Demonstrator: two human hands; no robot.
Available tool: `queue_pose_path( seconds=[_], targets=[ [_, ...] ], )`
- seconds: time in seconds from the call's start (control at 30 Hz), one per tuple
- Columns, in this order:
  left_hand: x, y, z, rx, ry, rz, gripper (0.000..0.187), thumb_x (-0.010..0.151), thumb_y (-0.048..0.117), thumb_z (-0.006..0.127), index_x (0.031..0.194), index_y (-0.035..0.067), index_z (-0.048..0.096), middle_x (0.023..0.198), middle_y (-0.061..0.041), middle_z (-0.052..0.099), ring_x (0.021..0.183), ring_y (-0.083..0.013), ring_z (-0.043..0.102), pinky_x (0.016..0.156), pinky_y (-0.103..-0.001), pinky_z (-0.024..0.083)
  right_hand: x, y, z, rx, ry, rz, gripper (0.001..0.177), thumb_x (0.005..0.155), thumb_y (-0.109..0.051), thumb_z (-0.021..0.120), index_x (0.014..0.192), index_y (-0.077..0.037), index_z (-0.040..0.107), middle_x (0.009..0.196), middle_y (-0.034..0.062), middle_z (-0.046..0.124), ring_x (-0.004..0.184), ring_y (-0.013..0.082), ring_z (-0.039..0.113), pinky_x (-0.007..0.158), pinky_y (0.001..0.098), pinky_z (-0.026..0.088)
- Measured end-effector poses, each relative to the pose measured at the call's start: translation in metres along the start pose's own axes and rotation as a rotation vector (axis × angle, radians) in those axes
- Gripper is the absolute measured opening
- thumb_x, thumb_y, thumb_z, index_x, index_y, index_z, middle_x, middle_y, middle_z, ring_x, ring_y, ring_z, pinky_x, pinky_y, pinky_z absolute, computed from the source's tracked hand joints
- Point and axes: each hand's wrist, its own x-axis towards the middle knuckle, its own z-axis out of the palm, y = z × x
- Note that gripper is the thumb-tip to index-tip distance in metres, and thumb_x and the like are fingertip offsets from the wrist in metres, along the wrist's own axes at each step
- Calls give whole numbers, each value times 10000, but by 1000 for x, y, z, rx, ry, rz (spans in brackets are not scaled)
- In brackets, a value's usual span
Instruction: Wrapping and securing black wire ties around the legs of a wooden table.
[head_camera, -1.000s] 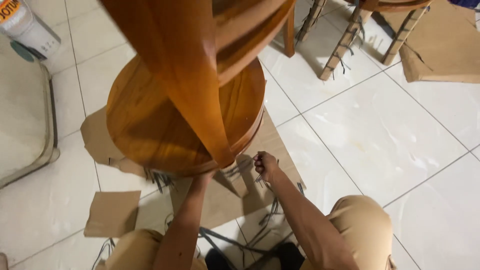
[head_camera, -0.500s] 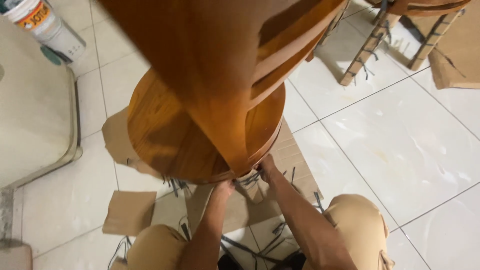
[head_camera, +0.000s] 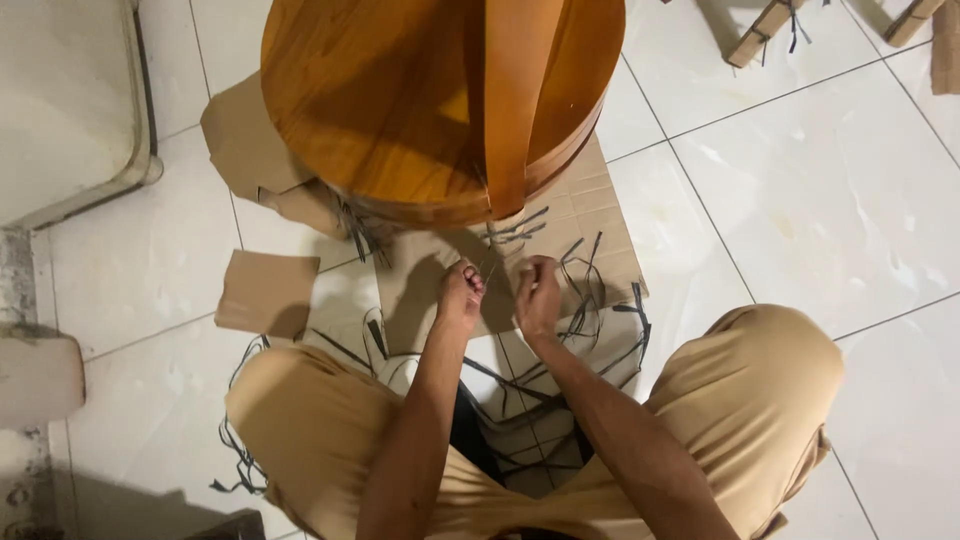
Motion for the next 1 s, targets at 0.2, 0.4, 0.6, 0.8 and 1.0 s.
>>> queue_pose_path(
  seconds=[0.2,0.4,0.6,0.8,1.0],
  targets=[
    [-13,-18,3,-119,33,-37,305,1012,220,547,729,178,441,656,78,389,601,-63,502,537,-139,446,-23,-64,-34,-41,-315,-294,351,1022,-44,472,1367,-89,517,1171,222,685,1001,428,697,805,553,583],
    [8,-33,-14,-124,19,-8,240,995,221,598,779,181,501,668,60,480,614,-66,590,593,-181,555,-14,-56,-38,-235,-355,-484,201,966,-18,592,1139,-107,641,959,93,634,927,332,698,794,421,589],
    [39,-37,-39,-230,70,40,235,1002,340,611,924,127,552,816,-34,591,831,-184,721,844,-320,649,-24,-63,-44,-70,-227,-456,155,1066,-96,523,1032,-124,671,840,67,639,766,287,695,673,393,573],
    [43,-35,-33,13,80,182,179,1022,255,505,1029,91,575,759,-54,601,749,-192,719,772,-315,640,-10,-12,-18,357,1,-125,217,1116,-97,353,983,-92,524,845,79,626,639,217,652,596,321,547],
    [103,-81,-59,691,-171,616,358,962,393,779,1131,80,741,907,-160,685,932,-275,722,801,-406,608,22,9,-34,532,194,269,225,1113,-222,354,952,-133,484,726,24,576,486,96,546,385,205,461]
  ],
)
